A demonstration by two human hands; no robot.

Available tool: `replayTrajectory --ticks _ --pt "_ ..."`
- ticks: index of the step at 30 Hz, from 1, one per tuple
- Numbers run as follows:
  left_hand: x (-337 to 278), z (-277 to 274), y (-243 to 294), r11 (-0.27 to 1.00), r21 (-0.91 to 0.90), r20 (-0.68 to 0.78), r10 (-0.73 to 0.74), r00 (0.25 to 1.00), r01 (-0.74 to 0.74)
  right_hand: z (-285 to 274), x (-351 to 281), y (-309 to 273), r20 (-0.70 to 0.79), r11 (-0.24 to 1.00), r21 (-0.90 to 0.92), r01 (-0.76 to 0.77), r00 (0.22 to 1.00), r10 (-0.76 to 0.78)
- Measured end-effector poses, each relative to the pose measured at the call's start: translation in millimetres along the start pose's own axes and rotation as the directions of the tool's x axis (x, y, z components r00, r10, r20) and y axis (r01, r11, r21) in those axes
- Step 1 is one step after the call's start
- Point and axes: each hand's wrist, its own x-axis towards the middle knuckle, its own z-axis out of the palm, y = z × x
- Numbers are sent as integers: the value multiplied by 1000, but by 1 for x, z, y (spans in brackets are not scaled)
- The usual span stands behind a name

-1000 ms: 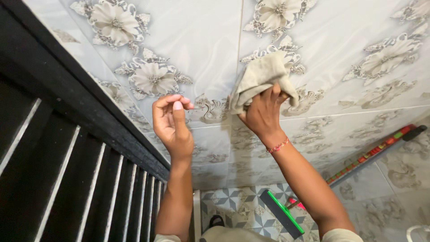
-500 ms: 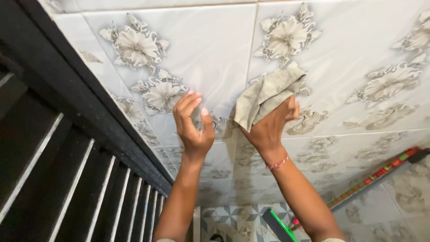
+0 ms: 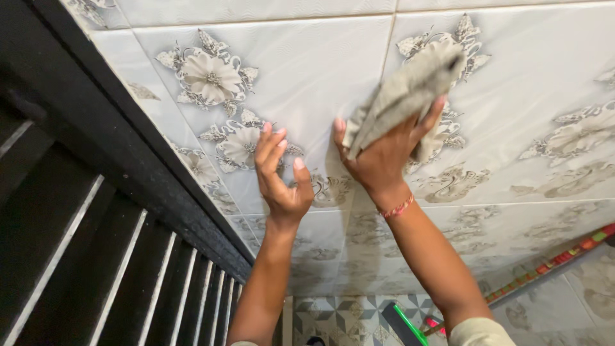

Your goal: The person takes a cloth and wipes down the tiled bathroom walls with it.

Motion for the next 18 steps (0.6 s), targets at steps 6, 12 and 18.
replayTrajectory --ticks 6,12,18 --pt "2 5 -5 1000 -3 -15 -16 1000 16 -1 20 -2 0 996 75 45 999 -45" --pt "-4 29 -4 1000 -1 34 31 999 -31 -4 -17 21 134 995 71 70 988 -79" --pt "-10 38 -22 987 89 19 131 991 -133 -12 0 36 -37 978 141 -150 987 157"
